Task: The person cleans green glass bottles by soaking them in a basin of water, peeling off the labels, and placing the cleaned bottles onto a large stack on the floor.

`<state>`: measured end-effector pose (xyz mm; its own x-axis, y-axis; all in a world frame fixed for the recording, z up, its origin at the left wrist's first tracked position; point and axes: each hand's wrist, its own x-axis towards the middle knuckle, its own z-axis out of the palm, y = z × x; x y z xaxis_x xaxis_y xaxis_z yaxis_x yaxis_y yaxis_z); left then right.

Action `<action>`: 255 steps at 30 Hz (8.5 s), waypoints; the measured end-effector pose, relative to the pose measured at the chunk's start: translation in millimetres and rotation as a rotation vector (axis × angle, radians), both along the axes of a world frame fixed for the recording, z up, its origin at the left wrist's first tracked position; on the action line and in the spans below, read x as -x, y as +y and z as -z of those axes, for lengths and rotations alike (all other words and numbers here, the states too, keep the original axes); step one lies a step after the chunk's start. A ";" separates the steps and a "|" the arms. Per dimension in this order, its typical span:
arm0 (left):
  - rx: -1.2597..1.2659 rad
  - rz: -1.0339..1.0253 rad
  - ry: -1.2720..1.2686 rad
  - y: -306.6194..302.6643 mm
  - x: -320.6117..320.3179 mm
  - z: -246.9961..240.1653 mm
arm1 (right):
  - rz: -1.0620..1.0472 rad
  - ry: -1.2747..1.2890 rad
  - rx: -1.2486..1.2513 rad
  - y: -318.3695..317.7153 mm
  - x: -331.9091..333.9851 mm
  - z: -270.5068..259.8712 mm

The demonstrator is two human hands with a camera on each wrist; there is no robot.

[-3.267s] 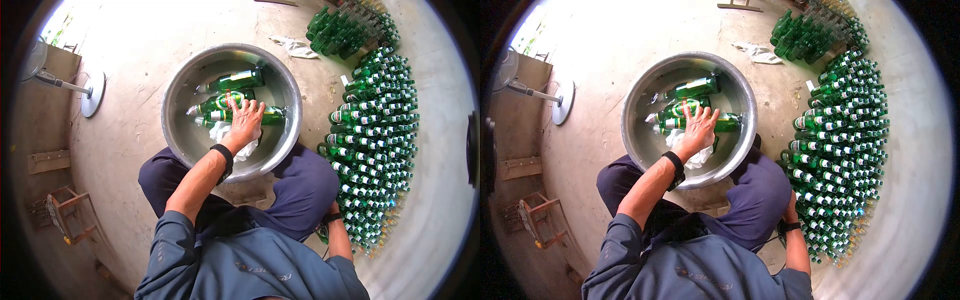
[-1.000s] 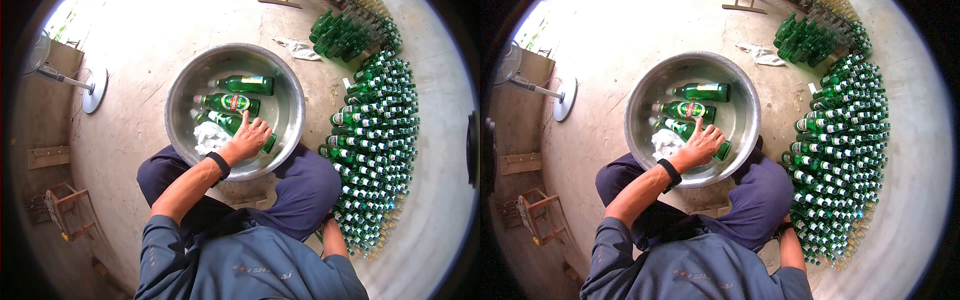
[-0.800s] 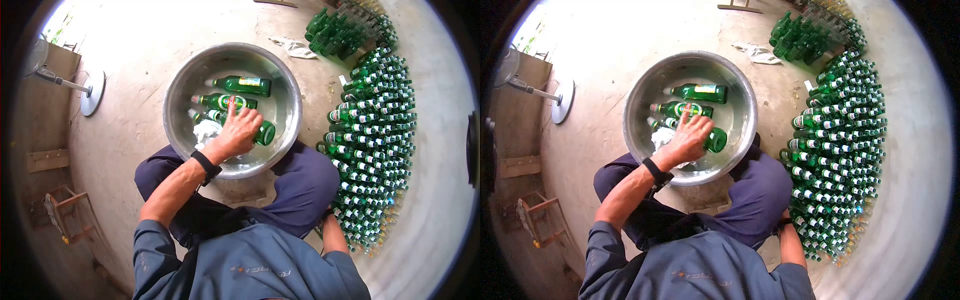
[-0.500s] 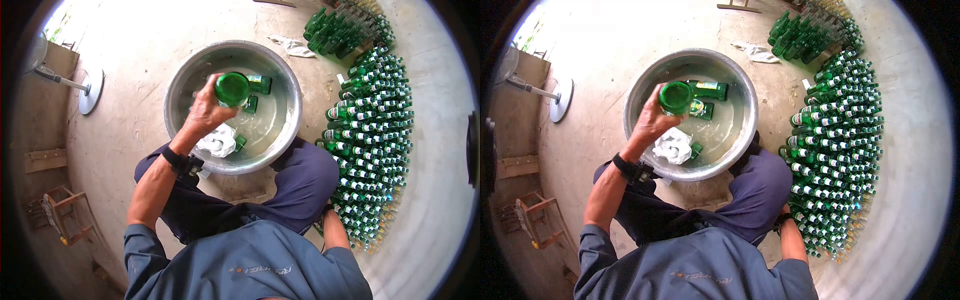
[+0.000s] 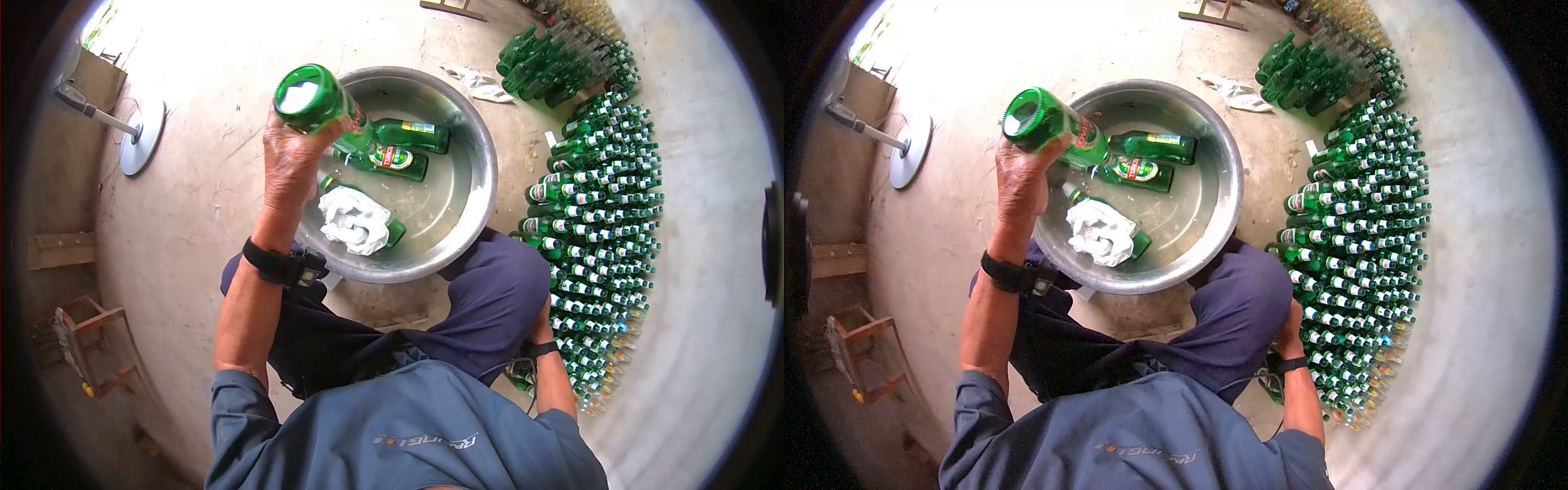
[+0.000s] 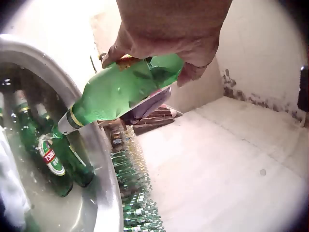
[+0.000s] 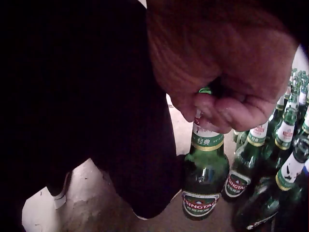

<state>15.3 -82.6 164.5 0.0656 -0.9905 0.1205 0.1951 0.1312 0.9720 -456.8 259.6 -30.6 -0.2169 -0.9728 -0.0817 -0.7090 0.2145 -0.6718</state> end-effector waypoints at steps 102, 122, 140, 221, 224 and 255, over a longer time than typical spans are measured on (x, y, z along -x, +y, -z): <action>-0.325 -0.284 0.647 0.7 -58.3 5.1 | -0.468 0.407 0.098 -419.4 -212.6 -23.8; -0.308 -0.221 0.685 0.1 -34.1 10.1 | -0.471 0.382 0.029 -404.3 -206.4 22.6; -0.324 -0.224 0.714 -2.9 -41.8 5.5 | -0.580 0.354 0.088 -409.8 -189.4 -12.2; -0.280 -0.235 0.609 1.1 -30.0 -1.4 | -0.626 0.247 -0.016 -402.2 -180.6 -6.1; -0.293 -0.230 0.617 0.8 -29.3 -3.2 | -0.597 0.166 -0.059 -407.9 -178.8 11.8; -0.273 -0.290 0.711 2.7 -63.7 1.8 | -0.376 0.546 0.051 -407.0 -295.0 -11.6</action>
